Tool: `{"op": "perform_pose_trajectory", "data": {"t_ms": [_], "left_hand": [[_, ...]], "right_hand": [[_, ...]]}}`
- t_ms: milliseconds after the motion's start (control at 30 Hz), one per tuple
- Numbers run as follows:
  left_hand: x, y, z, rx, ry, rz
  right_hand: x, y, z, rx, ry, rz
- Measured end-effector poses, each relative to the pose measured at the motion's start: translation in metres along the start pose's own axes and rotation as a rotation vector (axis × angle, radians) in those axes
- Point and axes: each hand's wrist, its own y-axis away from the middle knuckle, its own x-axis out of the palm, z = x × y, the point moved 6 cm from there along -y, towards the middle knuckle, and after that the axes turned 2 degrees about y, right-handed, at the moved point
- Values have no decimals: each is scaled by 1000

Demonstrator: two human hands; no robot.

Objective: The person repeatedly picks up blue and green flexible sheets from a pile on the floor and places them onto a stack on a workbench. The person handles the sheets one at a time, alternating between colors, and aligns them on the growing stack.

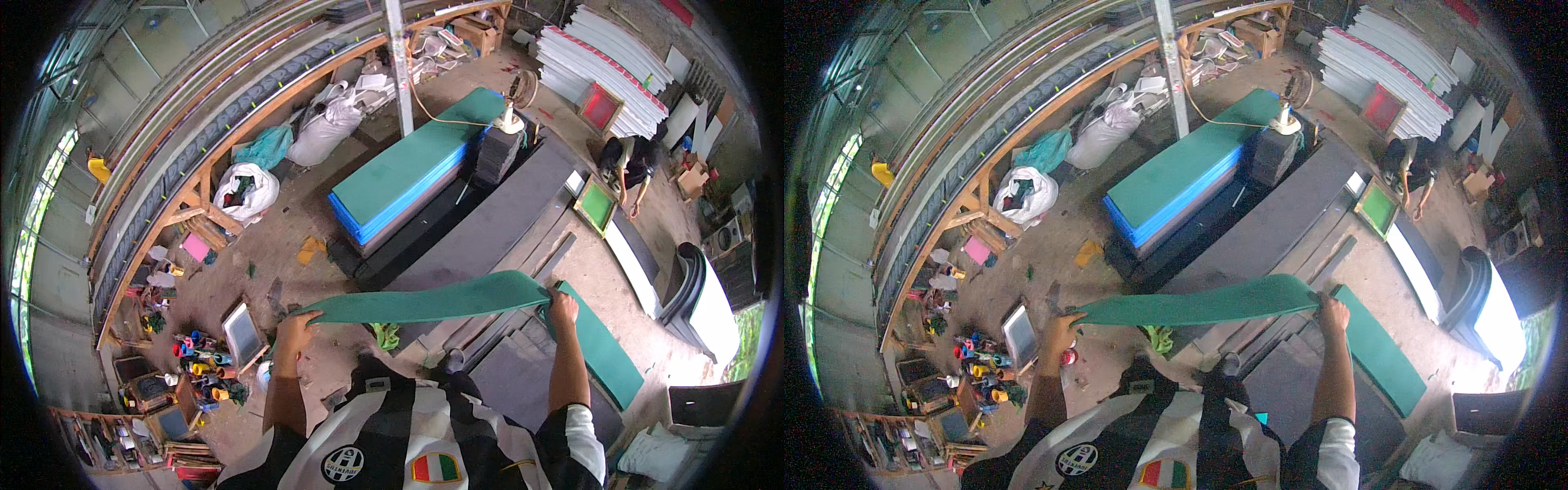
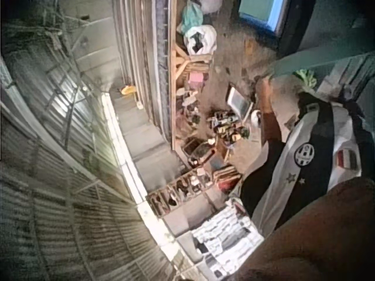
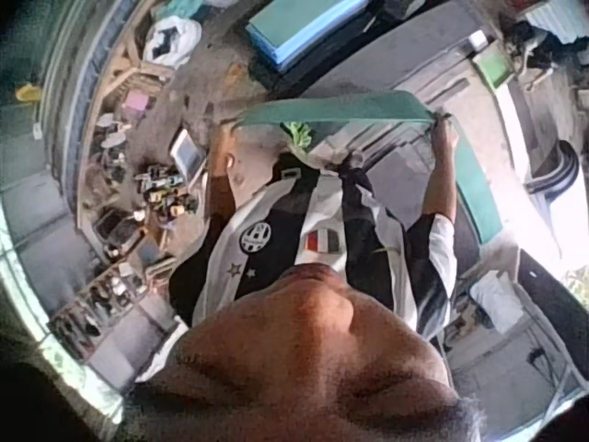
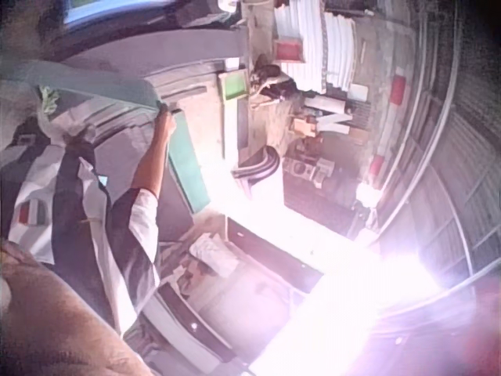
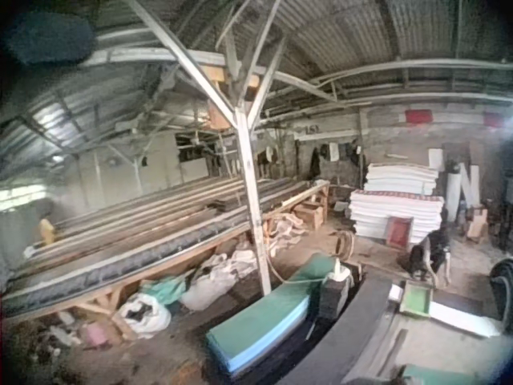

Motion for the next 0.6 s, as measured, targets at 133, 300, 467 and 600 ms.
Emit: {"op": "perform_pose_trajectory", "data": {"t_ms": [133,300,467,600], "left_hand": [[-43,19,61,-141,-48,32],[-97,38,167,-142,-38,-9],[-136,35,240,-99,-57,12],[-151,37,328,-181,-125,7]], "right_hand": [[6,-29,98,-40,26,44],[44,-59,226,-137,-13,-40],[49,-83,352,-159,-29,-76],[40,-92,441,-97,-91,-2]]}}
